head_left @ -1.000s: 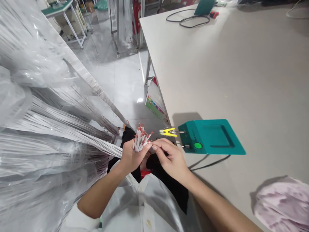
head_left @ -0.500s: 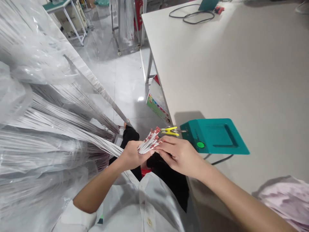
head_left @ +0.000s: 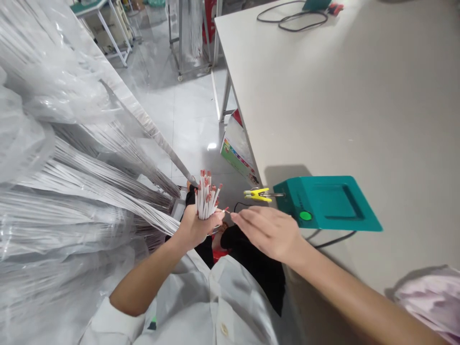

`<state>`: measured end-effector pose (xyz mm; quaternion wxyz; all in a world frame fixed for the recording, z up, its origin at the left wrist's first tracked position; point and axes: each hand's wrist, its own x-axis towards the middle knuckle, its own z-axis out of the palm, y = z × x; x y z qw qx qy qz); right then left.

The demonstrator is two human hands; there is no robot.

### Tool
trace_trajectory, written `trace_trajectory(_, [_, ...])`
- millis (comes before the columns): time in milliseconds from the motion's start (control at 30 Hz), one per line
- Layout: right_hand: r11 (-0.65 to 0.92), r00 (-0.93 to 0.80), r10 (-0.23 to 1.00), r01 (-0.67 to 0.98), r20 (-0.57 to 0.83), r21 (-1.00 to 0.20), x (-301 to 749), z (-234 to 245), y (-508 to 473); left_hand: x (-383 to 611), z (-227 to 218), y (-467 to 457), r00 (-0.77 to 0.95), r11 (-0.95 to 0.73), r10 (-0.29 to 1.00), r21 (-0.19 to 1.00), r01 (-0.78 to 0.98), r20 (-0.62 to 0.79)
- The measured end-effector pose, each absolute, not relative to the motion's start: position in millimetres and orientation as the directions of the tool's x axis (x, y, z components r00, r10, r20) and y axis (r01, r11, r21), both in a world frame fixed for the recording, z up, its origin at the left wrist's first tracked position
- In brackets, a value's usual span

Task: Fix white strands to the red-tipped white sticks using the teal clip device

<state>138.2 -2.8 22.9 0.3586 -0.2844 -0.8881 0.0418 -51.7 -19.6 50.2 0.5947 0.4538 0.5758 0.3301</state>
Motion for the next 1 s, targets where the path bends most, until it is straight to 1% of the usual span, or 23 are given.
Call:
trace_trajectory(33, [0.788,-0.503,0.604,0.497,0.618,-0.365,138,26,-2,-51,53,-20,0.102,0.347,0.924,0.921,0.180,-0.368])
trace_trajectory(67, [0.726,-0.428,0.681,0.502,0.595,-0.470,138,29,-1,-50,55,-20,0.093,0.324,0.932,0.919,0.225,-0.351])
trace_trajectory(100, [0.651,-0.369,0.757,0.490,0.539,-0.580,137,34,1,-49,55,-20,0.090,0.300,0.939,0.918,0.260,-0.332])
trace_trajectory(133, [0.585,-0.359,0.811,0.460,0.462,-0.668,137,39,2,-48,55,-21,0.094,0.274,0.946,0.920,0.281,-0.310])
trace_trajectory(167, [0.542,-0.388,0.833,0.427,0.394,-0.724,136,43,4,-48,53,-22,0.100,0.254,0.950,0.922,0.292,-0.294])
trace_trajectory(200, [0.520,-0.445,0.830,0.401,0.336,-0.754,135,47,6,-48,51,-22,0.108,0.245,0.952,0.924,0.294,-0.287])
trace_trajectory(267, [0.530,-0.580,0.773,0.365,0.259,-0.766,133,52,9,-49,47,-24,0.132,0.242,0.949,0.929,0.279,-0.287])
trace_trajectory(333, [0.542,-0.671,0.711,0.333,0.209,-0.772,133,55,12,-51,43,-25,0.170,0.244,0.942,0.937,0.250,-0.291])
trace_trajectory(400, [0.507,-0.702,0.689,0.285,0.184,-0.814,132,55,14,-56,41,-26,0.223,0.252,0.929,0.947,0.199,-0.294])
trace_trajectory(467, [0.411,-0.693,0.703,0.210,0.162,-0.887,129,53,13,-60,41,-26,0.277,0.275,0.912,0.951,0.138,-0.304])
trace_trajectory(567, [0.149,-0.594,0.796,0.004,0.118,-0.989,119,48,7,-65,43,-26,0.288,0.328,0.902,0.944,0.028,-0.322])
trace_trajectory(633, [-0.010,-0.471,0.880,-0.147,0.061,-0.989,108,43,-1,-64,43,-27,0.254,0.333,0.917,0.941,-0.061,-0.308])
trace_trajectory(700, [-0.103,-0.357,0.934,-0.230,-0.014,-0.968,97,38,-8,-60,42,-28,0.208,0.306,0.939,0.941,-0.147,-0.273])
trace_trajectory(767, [-0.149,-0.258,0.963,-0.284,-0.074,-0.947,87,34,-15,-54,40,-29,0.156,0.287,0.953,0.940,-0.184,-0.260])
trace_trajectory(833, [-0.120,-0.173,0.982,-0.283,-0.072,-0.952,82,31,-19,-49,38,-32,0.094,0.287,0.957,0.940,-0.185,-0.274])
trace_trajectory(867, [-0.066,-0.129,0.991,-0.243,-0.035,-0.968,82,30,-20,-47,38,-33,0.061,0.286,0.958,0.942,-0.175,-0.279])
trace_trajectory(933, [0.118,-0.072,0.990,-0.078,0.124,-0.990,85,29,-19,-45,39,-34,0.027,0.282,0.959,0.950,-0.132,-0.281])
trace_trajectory(967, [0.230,-0.070,0.971,0.035,0.227,-0.973,88,28,-18,-45,40,-34,0.027,0.277,0.961,0.955,-0.103,-0.276])
trace_trajectory(1000, [0.344,-0.092,0.938,0.149,0.333,-0.927,92,27,-16,-45,40,-34,0.036,0.272,0.962,0.960,-0.068,-0.270])
